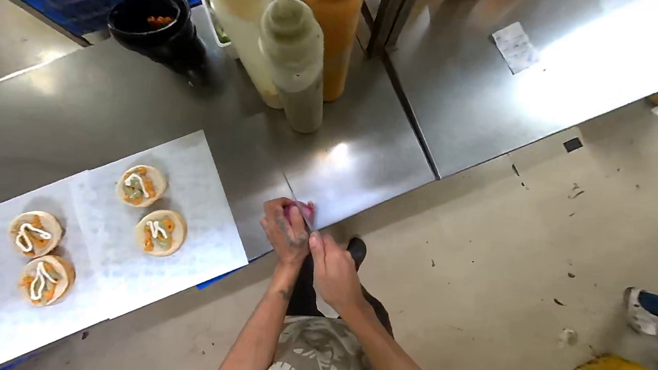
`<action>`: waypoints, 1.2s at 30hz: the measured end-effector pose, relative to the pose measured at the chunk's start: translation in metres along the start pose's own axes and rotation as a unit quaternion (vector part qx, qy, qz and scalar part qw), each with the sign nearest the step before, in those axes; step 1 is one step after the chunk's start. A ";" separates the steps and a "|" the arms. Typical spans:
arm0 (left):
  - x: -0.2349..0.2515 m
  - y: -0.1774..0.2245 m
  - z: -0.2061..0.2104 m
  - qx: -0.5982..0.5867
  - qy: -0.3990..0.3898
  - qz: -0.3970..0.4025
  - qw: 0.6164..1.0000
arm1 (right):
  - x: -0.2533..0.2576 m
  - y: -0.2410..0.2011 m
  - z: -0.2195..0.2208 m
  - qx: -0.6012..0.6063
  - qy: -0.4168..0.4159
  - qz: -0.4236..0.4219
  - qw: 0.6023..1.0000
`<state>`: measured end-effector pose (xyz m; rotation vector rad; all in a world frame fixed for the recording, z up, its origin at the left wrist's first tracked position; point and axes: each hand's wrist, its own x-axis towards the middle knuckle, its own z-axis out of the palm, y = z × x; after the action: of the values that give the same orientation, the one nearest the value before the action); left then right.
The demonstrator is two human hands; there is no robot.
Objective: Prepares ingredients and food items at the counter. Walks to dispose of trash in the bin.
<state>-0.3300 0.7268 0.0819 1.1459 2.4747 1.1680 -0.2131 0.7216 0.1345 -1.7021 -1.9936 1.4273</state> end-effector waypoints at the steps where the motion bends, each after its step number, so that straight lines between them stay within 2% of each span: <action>1: -0.003 -0.003 -0.001 0.006 -0.006 0.003 1.000 | 0.000 0.001 -0.001 0.005 -0.008 0.005 1.000; 4: -0.007 -0.005 -0.006 0.020 -0.023 0.017 0.999 | -0.004 0.006 0.001 0.014 -0.019 0.006 1.000; 7: -0.013 -0.014 -0.003 0.041 -0.010 0.017 0.999 | -0.007 0.012 0.002 0.012 -0.024 0.003 1.000; 12: -0.002 -0.006 0.005 0.029 0.028 -0.013 0.999 | -0.002 0.010 -0.003 -0.010 -0.056 0.016 0.998; 18: -0.015 -0.018 0.000 0.049 -0.005 -0.039 0.998 | 0.008 -0.003 -0.011 -0.038 -0.078 0.022 0.996; 21: -0.016 -0.017 0.000 0.051 -0.005 -0.031 0.998 | 0.002 0.004 -0.011 -0.033 -0.074 0.026 0.996; 24: -0.014 -0.015 0.000 0.054 -0.010 -0.038 0.998 | -0.008 0.013 -0.017 -0.039 -0.108 0.055 0.992; 30: -0.014 -0.014 0.001 0.057 -0.004 -0.048 0.997 | 0.015 -0.004 -0.019 -0.039 -0.115 0.044 0.992; 36: -0.014 -0.009 0.001 0.055 -0.015 -0.065 0.996 | -0.004 0.009 -0.031 -0.071 -0.166 0.088 0.980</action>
<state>-0.3257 0.7139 0.0725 1.0026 2.5757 0.9824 -0.1857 0.7342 0.1463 -1.8409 -2.2045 1.7700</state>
